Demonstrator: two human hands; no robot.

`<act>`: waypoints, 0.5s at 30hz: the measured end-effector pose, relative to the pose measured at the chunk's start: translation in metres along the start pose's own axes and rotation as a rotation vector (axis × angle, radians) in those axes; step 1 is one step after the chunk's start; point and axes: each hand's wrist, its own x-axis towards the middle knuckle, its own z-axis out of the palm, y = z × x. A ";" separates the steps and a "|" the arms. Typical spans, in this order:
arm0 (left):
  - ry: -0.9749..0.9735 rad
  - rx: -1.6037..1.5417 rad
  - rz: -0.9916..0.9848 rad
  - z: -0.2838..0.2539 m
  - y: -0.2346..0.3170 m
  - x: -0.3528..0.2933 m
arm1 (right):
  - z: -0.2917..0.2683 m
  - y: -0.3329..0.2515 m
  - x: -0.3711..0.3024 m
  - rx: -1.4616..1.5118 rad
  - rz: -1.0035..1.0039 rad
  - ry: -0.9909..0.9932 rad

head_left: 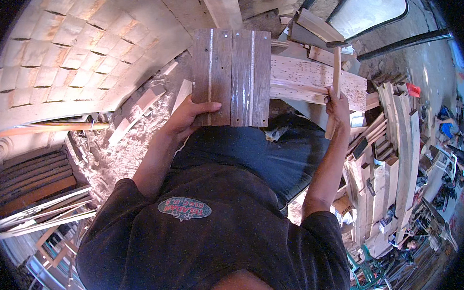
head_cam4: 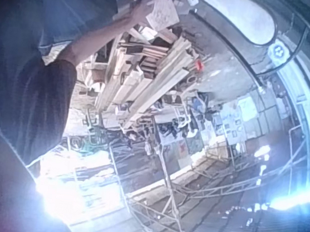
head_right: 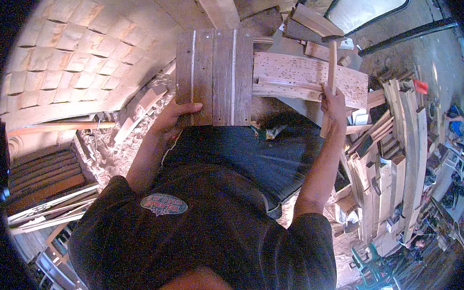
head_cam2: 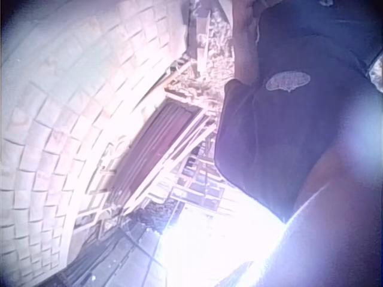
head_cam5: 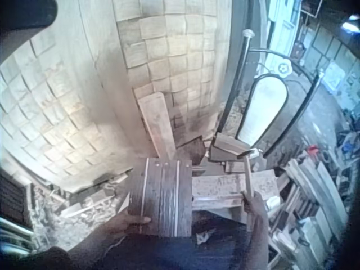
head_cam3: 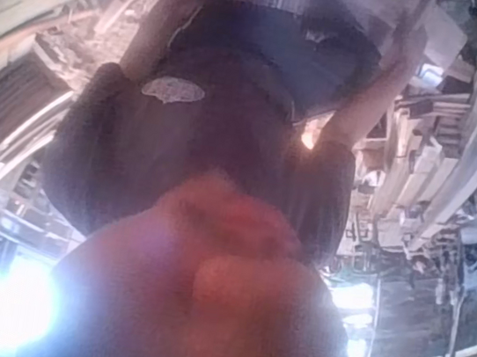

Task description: The person assembles pieces of wood by fitting them together and securing them with a hammer.

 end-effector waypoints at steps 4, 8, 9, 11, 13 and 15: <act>0.020 0.000 0.004 0.000 0.000 -0.002 | 0.002 -0.002 -0.003 0.004 0.011 -0.003; 0.020 -0.014 0.000 -0.002 -0.001 -0.001 | 0.004 -0.002 -0.006 0.010 -0.004 0.009; 0.021 -0.013 0.001 -0.003 -0.002 -0.001 | 0.006 -0.003 -0.007 0.019 0.003 0.012; 0.002 -0.028 -0.002 -0.004 -0.003 -0.001 | 0.005 -0.003 -0.007 0.031 0.008 0.017; 0.020 0.000 -0.011 -0.005 -0.004 0.000 | 0.003 -0.001 -0.006 -0.001 0.006 0.002; 0.034 0.029 -0.006 -0.005 -0.003 0.002 | 0.004 -0.003 -0.005 0.012 0.001 -0.006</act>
